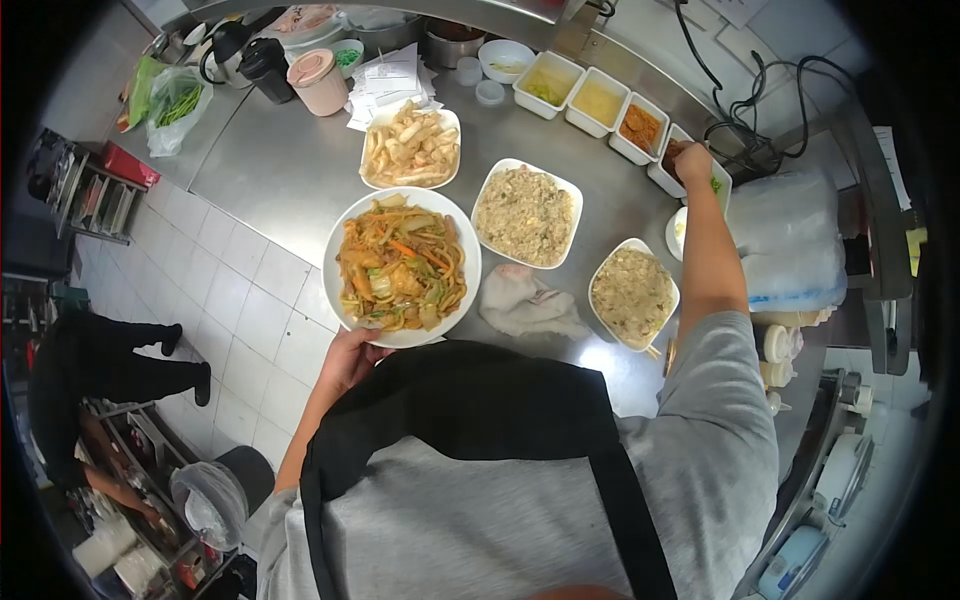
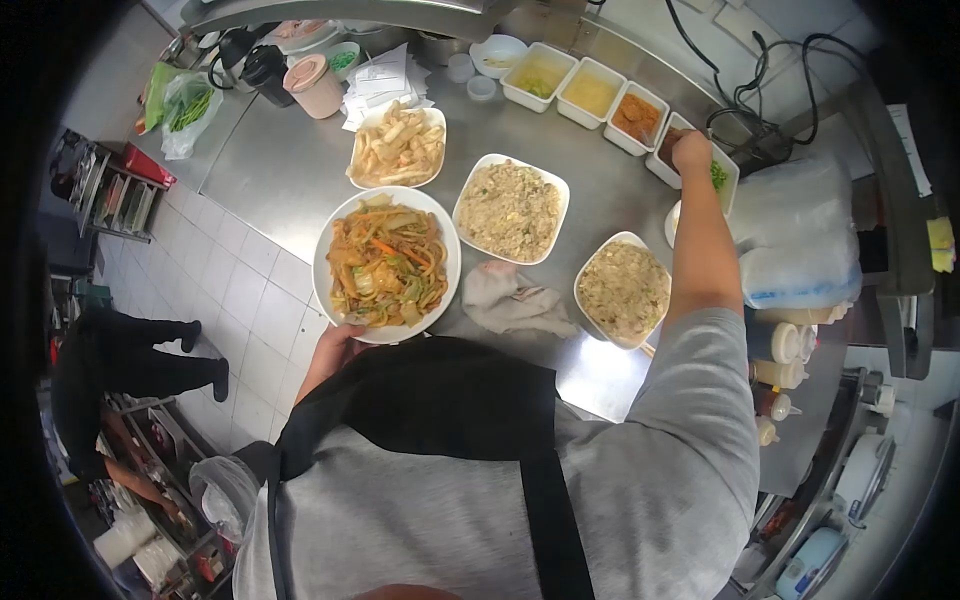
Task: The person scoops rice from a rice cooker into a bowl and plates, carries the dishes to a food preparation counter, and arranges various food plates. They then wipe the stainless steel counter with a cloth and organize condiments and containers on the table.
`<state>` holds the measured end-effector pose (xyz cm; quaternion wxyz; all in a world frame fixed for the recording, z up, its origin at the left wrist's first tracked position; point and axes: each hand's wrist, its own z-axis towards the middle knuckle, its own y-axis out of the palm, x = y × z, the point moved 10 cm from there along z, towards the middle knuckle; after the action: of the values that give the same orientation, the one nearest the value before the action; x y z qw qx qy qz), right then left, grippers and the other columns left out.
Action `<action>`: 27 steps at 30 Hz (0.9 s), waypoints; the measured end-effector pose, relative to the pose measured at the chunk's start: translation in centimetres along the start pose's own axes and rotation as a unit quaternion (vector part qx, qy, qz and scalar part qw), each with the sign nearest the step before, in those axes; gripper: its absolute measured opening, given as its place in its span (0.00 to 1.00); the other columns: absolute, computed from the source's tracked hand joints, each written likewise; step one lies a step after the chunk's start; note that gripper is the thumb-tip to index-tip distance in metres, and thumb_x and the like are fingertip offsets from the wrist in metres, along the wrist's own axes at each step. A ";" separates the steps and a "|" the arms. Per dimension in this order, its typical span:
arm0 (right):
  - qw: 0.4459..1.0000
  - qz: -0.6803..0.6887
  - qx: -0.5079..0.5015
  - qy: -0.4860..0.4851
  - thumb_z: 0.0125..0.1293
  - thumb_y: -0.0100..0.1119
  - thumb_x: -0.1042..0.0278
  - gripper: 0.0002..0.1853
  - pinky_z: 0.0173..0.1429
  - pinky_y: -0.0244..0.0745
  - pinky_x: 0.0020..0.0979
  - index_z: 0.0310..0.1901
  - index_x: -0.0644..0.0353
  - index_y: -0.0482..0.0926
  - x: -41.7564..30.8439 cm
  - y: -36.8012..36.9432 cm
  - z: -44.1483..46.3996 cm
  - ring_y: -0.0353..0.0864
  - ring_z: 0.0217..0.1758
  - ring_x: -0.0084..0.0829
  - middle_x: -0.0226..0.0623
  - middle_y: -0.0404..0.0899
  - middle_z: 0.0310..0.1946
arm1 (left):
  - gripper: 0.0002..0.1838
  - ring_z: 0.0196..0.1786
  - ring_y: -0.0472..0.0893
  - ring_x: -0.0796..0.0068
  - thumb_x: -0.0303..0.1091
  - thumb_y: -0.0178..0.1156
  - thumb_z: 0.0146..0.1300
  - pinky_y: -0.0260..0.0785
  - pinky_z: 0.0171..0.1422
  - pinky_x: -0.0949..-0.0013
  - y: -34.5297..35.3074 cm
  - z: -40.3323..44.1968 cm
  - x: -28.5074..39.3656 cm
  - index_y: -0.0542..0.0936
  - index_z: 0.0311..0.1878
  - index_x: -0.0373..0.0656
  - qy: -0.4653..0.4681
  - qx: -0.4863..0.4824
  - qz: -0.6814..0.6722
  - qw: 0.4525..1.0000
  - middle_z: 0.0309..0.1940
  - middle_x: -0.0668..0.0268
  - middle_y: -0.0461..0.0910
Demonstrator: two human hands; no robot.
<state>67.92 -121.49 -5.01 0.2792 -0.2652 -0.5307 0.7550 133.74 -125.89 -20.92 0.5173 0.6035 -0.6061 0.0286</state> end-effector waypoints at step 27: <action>0.878 0.322 -0.144 -0.322 0.51 0.59 0.79 0.08 0.36 0.75 0.30 0.35 0.60 0.81 -43.0 -12.7 -27.0 0.82 0.33 0.32 0.41 0.81 0.31 | 0.34 0.51 0.77 0.54 0.26 0.52 0.59 0.78 0.49 0.60 2.3 -1.1 2.0 0.48 0.66 0.40 -0.069 -0.115 0.085 0.987 0.58 0.50 0.67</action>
<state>118.75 -130.56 3.55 -0.2070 -0.2005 -0.5795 0.7623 133.15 -125.95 -17.69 0.5359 0.4869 -0.6886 -0.0395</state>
